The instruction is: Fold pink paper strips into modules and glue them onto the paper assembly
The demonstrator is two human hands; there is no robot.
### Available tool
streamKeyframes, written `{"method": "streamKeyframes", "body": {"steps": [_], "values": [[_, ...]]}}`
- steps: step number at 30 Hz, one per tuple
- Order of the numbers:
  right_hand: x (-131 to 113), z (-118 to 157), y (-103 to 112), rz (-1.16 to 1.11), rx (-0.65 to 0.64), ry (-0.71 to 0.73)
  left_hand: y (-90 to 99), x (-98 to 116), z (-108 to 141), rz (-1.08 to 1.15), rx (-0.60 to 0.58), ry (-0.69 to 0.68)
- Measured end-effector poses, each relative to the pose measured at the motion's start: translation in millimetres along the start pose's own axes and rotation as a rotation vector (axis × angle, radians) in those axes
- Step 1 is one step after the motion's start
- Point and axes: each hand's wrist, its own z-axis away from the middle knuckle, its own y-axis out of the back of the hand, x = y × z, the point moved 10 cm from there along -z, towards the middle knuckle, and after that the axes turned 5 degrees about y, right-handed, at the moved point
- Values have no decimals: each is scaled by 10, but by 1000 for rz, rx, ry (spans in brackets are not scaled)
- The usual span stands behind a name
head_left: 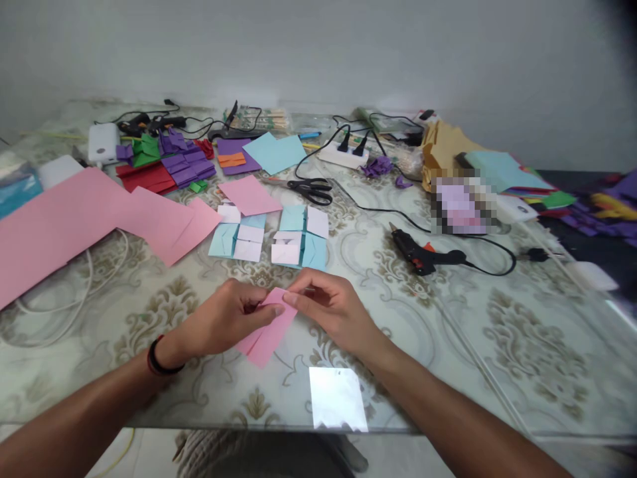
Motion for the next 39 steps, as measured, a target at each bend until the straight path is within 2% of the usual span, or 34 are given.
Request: {"method": "streamKeyframes", "body": {"steps": [5,11,20,27,32,39], "values": [[65,4,-48,-40,-34,-41,-40,14,7,-7,-24,-13],[-62,18,-52,0,-22,149,-90,47,18,13,-80,-31],[-143,25,-140,102,-71,206,-191,3,28,-7,-67,-44],[-58,-14,66,91,22,89,15,50,54,-67,37,-32],[-106,-6,-12,167,-34,124,-101,97,50,-58,-25,-89],[-93,2,-87,188,-68,131,-161,111,76,-109,-16,-151]]}}
